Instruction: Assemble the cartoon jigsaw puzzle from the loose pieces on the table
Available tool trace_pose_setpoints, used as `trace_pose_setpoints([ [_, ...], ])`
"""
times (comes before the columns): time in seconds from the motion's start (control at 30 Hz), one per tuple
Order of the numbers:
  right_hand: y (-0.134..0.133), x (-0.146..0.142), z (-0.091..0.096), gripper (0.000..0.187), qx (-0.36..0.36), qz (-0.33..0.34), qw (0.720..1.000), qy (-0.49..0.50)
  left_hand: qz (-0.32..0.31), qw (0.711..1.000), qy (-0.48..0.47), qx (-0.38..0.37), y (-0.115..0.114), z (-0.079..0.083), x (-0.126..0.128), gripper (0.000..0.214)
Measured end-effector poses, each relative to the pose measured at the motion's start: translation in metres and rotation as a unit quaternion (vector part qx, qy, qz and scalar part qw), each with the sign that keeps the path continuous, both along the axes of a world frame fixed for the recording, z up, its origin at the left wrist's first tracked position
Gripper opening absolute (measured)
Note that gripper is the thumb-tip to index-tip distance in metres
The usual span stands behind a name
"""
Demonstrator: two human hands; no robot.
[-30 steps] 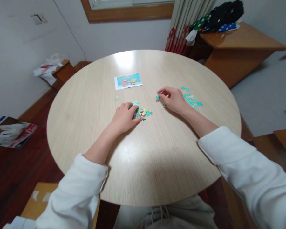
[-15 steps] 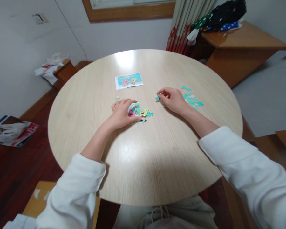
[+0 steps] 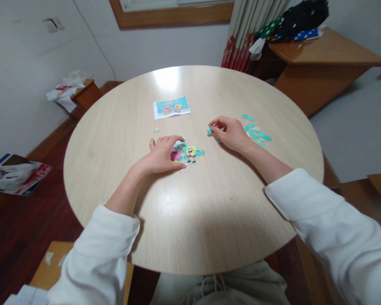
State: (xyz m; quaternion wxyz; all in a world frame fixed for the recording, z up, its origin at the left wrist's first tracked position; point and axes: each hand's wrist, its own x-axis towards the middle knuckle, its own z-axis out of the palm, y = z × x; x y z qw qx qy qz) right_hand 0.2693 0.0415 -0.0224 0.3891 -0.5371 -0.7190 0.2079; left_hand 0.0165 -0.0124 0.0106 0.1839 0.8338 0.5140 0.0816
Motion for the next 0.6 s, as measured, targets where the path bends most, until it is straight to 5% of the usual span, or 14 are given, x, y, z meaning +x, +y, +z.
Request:
trace_pose_setpoints([
  [0.6,0.0014,0.0008,-0.0031,0.019,0.014,0.002,1.000,0.005,-0.011,1.000,-0.003,-0.011,0.0040,-0.0001,0.0004,0.063],
])
